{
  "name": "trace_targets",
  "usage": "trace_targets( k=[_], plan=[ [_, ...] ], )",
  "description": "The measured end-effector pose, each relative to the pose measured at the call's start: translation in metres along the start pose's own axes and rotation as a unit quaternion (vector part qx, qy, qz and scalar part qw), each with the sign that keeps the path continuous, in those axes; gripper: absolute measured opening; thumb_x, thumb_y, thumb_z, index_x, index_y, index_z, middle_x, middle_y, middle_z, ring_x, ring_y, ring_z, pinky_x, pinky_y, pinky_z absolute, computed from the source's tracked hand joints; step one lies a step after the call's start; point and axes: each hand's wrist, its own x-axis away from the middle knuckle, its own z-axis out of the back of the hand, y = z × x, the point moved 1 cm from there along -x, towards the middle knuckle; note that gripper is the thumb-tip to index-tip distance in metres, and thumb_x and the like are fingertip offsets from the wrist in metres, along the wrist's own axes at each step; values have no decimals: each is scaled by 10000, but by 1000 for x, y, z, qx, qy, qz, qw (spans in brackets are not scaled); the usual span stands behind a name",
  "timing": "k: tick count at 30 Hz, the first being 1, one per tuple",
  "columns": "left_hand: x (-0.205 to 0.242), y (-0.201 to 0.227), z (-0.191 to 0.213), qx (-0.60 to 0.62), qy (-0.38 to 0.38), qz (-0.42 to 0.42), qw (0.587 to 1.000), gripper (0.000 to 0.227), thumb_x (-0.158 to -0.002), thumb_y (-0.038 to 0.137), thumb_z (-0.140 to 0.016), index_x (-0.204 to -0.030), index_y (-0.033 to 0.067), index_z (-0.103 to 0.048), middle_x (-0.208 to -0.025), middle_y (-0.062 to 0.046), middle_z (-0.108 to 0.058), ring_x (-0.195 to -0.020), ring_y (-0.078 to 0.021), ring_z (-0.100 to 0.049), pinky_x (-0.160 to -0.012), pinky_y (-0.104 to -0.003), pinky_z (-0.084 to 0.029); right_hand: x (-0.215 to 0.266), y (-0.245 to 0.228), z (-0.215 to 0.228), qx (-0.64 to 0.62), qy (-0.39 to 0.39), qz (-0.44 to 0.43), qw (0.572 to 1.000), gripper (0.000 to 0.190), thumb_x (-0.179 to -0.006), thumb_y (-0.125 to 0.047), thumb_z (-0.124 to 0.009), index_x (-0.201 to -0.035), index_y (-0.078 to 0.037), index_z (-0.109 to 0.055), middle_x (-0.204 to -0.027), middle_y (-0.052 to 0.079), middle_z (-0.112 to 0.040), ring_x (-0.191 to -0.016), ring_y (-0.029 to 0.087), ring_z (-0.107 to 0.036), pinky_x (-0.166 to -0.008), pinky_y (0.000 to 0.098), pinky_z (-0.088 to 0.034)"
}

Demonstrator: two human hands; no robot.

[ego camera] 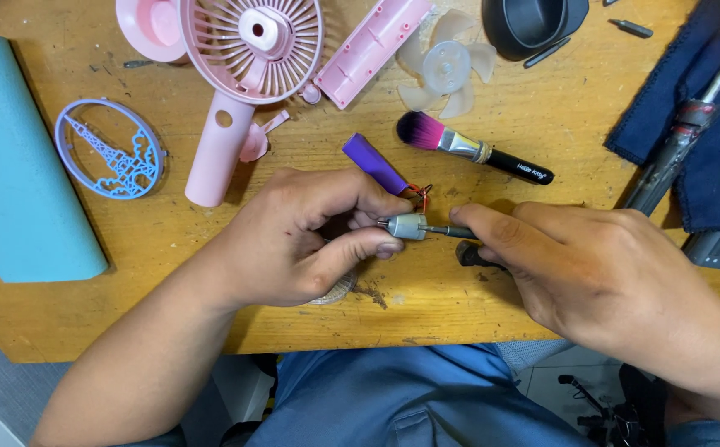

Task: The person is disassembling a small handheld fan, inspecting the internal motor, and using tools to work on the components.

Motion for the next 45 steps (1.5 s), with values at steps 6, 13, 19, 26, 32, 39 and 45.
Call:
trace_targets(
  k=[6, 13, 19, 26, 32, 39, 45],
  plan=[
    [2, -2, 1, 34, 12, 19, 999, 176, -986, 19, -854, -1146, -10, -788, -856, -55, -841, -577, -89, -652, -516, -223, -472, 0, 3, -9, -34, 21, 16, 999, 587, -842, -56, -858, -1417, -9, -746, -753, 50, -724, -456, 239, -665, -475, 430, -604],
    [2, 1, 0, 38, 22, 46, 998, 155, -966, -2, -856, -1109, -12, -797, -845, -37, -834, -557, -76, -595, -501, -222, -420, -1, 3, -10, -47, 19, 16, 999, 658, -806, -96, -899, -1433, -20, -715, -785, 54, -737, -485, 266, -675, -487, 461, -569],
    [1, 2, 0, 25, 26, 45, 998, 136, -964, 23, -868, -1078, 13, -796, -800, -19, -797, -551, -81, -589, -504, -230, -424, -1, 2, -15, -46, 52, 33, 997, 613, -817, -44, -876, -1406, 19, -721, -822, 79, -748, -511, 276, -669, -500, 452, -560],
    [2, 3, 0, 21, 26, 54, 998, 125, -964, 22, -844, -1077, 3, -794, -793, -17, -798, -546, -81, -576, -500, -235, -422, -1, 4, -20, -25, 55, 37, 998, 561, -826, 48, -817, -1379, 52, -723, -795, 95, -749, -477, 256, -666, -449, 440, -565],
    [2, 7, 0, 25, 29, 58, 998, 128, -967, 21, -836, -1084, 0, -788, -803, -23, -797, -565, -89, -590, -515, -240, -438, -1, 4, -22, -39, 71, 50, 995, 542, -846, 44, -823, -1375, 67, -710, -815, 114, -759, -498, 272, -676, -474, 437, -581],
    [3, 6, -1, 41, 29, 59, 997, 136, -980, 0, -831, -1106, -10, -781, -805, -9, -745, -593, -89, -562, -540, -243, -429, -3, 3, -23, -48, 70, 49, 995, 511, -846, 74, -808, -1348, 99, -714, -775, 107, -746, -488, 263, -669, -469, 426, -571],
    [2, 6, -1, 27, 25, 56, 998, 134, -980, 25, -847, -1098, 0, -788, -758, -1, -715, -583, -98, -564, -543, -257, -437, -2, 3, -23, -31, 70, 46, 996, 530, -839, 59, -808, -1361, 73, -720, -793, 110, -749, -484, 287, -660, -464, 452, -553]
  ],
)
